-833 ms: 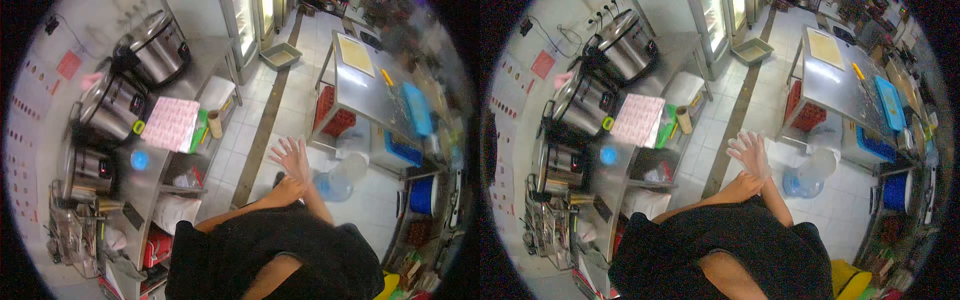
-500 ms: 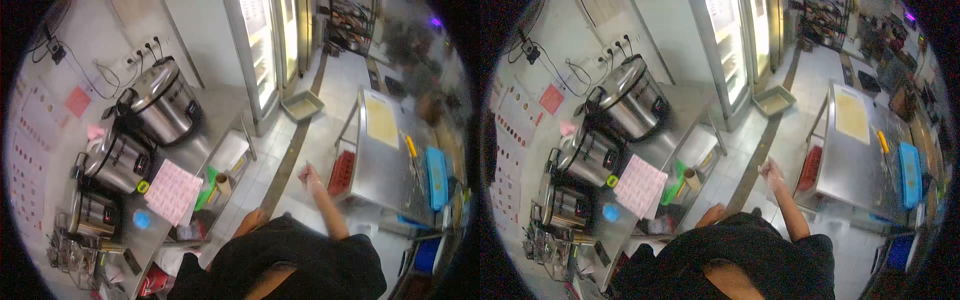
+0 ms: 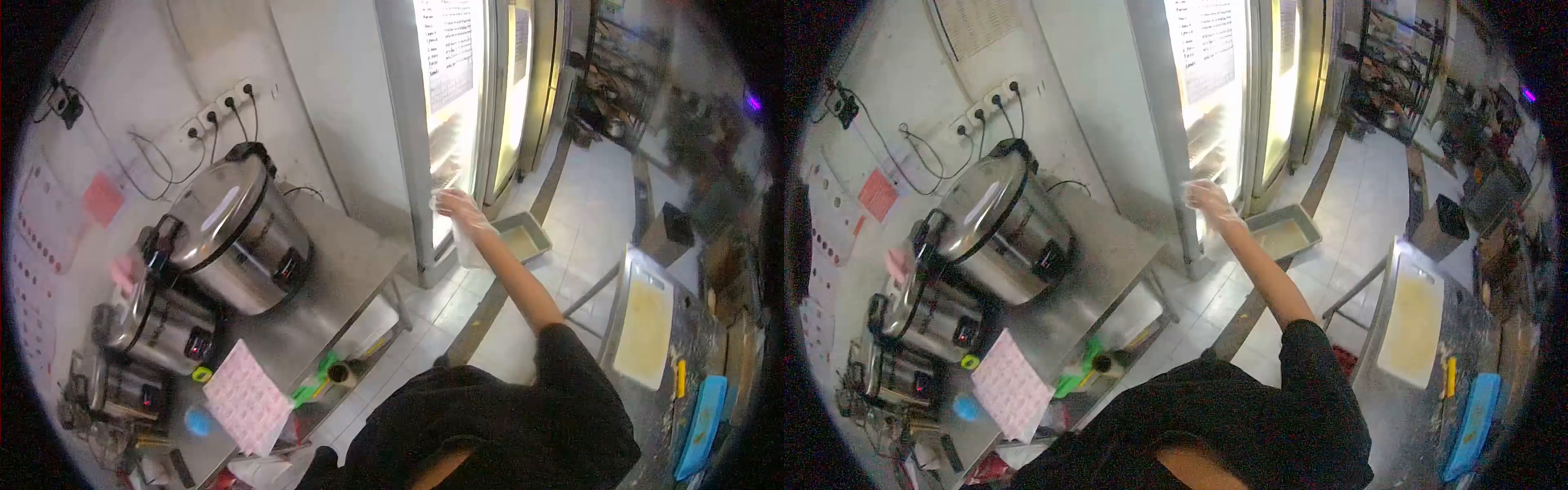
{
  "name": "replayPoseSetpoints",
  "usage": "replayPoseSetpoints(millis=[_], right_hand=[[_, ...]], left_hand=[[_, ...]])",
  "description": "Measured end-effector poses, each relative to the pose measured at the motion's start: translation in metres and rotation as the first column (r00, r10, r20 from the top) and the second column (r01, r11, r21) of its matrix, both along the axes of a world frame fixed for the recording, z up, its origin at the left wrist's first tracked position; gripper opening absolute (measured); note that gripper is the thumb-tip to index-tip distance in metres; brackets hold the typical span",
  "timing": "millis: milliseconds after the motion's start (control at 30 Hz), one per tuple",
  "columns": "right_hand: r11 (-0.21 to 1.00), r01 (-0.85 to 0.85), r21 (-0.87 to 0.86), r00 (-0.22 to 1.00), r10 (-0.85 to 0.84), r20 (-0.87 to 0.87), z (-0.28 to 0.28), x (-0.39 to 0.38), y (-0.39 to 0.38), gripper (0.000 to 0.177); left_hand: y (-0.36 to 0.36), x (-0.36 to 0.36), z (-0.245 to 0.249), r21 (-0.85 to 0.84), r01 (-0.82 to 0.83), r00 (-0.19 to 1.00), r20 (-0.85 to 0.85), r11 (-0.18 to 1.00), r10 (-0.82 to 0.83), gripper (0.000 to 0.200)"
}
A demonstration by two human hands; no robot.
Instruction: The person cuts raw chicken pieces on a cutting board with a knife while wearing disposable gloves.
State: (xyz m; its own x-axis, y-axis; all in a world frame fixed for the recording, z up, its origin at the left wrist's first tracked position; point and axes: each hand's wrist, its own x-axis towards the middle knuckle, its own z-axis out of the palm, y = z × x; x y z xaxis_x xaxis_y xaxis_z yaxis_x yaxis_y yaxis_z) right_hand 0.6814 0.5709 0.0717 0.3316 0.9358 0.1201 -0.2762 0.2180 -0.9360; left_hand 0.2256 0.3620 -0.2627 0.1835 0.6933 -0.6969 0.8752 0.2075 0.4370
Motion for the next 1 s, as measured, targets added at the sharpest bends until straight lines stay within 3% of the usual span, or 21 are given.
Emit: replayPoseSetpoints(millis=[67,167,233,267,333,367,400,433,467,533,567,633,667,700,767,833,867,900,933,967,1000], right_hand=[[0.998,-0.051,0.044,0.988,0.044,0.146,0.007,0.032,0.042,0.038],[0.969,0.242,0.057,0.77,-0.227,0.596,0.033,0.07,0.117,0.048],[0.825,0.46,0.329,0.363,-0.513,0.778,0.03,0.079,0.172,0.053],[0.714,0.504,0.486,0.111,-0.612,0.783,0.024,0.091,0.207,0.055],[0.722,0.346,0.599,-0.046,-0.625,0.779,-0.011,0.121,0.284,0.058],[0.752,0.379,0.539,0.133,-0.621,0.772,0.008,0.103,0.271,0.058],[0.807,0.349,0.476,0.265,-0.572,0.776,0.022,0.091,0.256,0.057],[0.853,0.318,0.413,0.389,-0.515,0.764,0.033,0.082,0.244,0.055],[0.903,0.227,0.365,0.456,-0.43,0.779,0.04,0.081,0.243,0.054],[0.93,0.131,0.344,0.609,-0.35,0.712,0.064,0.082,0.24,0.05],[0.926,0.135,0.352,0.699,-0.341,0.629,0.072,0.082,0.23,0.047],[0.941,0.172,0.29,0.644,-0.33,0.69,0.079,0.087,0.21,0.047],[0.947,0.191,0.259,0.616,-0.321,0.72,0.083,0.09,0.201,0.047],[0.935,0.168,0.313,0.559,-0.352,0.751,0.067,0.094,0.206,0.049],[0.919,0.136,0.369,0.628,-0.368,0.686,0.04,0.104,0.218,0.054],[0.948,0.108,0.299,0.763,-0.272,0.587,0.047,0.13,0.163,0.056],[0.966,0.085,0.242,0.784,-0.215,0.583,0.089,0.15,0.101,0.055],[0.967,0.127,0.221,0.775,-0.236,0.586,0.101,0.166,0.068,0.051],[0.966,0.168,0.198,0.767,-0.254,0.589,0.1,0.182,0.044,0.047],[0.929,0.267,0.254,0.697,-0.369,0.616,0.09,0.199,0.029,0.041],[0.876,0.36,0.32,0.611,-0.48,0.63,0.082,0.22,0.016,0.034]], left_hand=[[0.033,0.04,-0.005,0.042,0.018,0.997,0.072,0.999,-0.021,0.033],[0.082,0.099,0.004,0.182,0.013,0.976,0.213,0.983,-0.052,0.032],[0.11,0.137,0.012,0.259,-0.034,0.948,0.313,0.965,-0.05,0.032],[0.121,0.153,0.016,0.324,-0.056,0.932,0.357,0.944,-0.067,0.031],[0.139,0.178,0.002,0.563,-0.075,0.872,0.438,0.823,-0.22,0.031],[0.146,0.188,-0.002,0.687,-0.093,0.853,0.428,0.721,-0.298,0.031],[0.148,0.196,-0.005,0.685,-0.152,0.853,0.454,0.713,-0.255,0.03],[0.136,0.225,0.06,0.272,-0.443,0.792,0.564,0.855,0.231,0.029],[0.129,0.231,0.058,0.285,-0.437,0.832,0.488,0.853,0.263,0.03],[0.117,0.244,0.046,0.319,-0.416,0.89,0.337,0.852,0.308,0.031],[0.109,0.237,-0.004,0.616,-0.114,0.983,0.183,0.78,-0.001,0.033],[0.085,0.27,0.037,0.296,-0.243,0.962,0.199,0.924,0.189,0.034],[0.081,0.293,0.066,0.129,-0.312,0.94,0.189,0.941,0.285,0.035],[0.076,0.301,0.059,0.162,-0.323,0.932,0.226,0.933,0.283,0.035],[0.069,0.313,0.045,0.233,-0.346,0.913,0.308,0.909,0.269,0.036],[0.075,0.326,0.044,0.209,-0.366,0.912,0.273,0.907,0.305,0.036],[0.078,0.333,0.044,0.19,-0.377,0.911,0.256,0.907,0.325,0.036],[0.086,0.351,0.079,0.221,-0.385,0.916,0.208,0.896,0.342,0.034],[0.096,0.354,0.078,0.281,-0.358,0.914,0.301,0.89,0.272,0.033],[0.113,0.361,0.083,0.297,-0.348,0.898,0.38,0.889,0.224,0.033],[0.134,0.368,0.087,0.365,-0.296,0.921,0.353,0.883,0.163,0.033]])
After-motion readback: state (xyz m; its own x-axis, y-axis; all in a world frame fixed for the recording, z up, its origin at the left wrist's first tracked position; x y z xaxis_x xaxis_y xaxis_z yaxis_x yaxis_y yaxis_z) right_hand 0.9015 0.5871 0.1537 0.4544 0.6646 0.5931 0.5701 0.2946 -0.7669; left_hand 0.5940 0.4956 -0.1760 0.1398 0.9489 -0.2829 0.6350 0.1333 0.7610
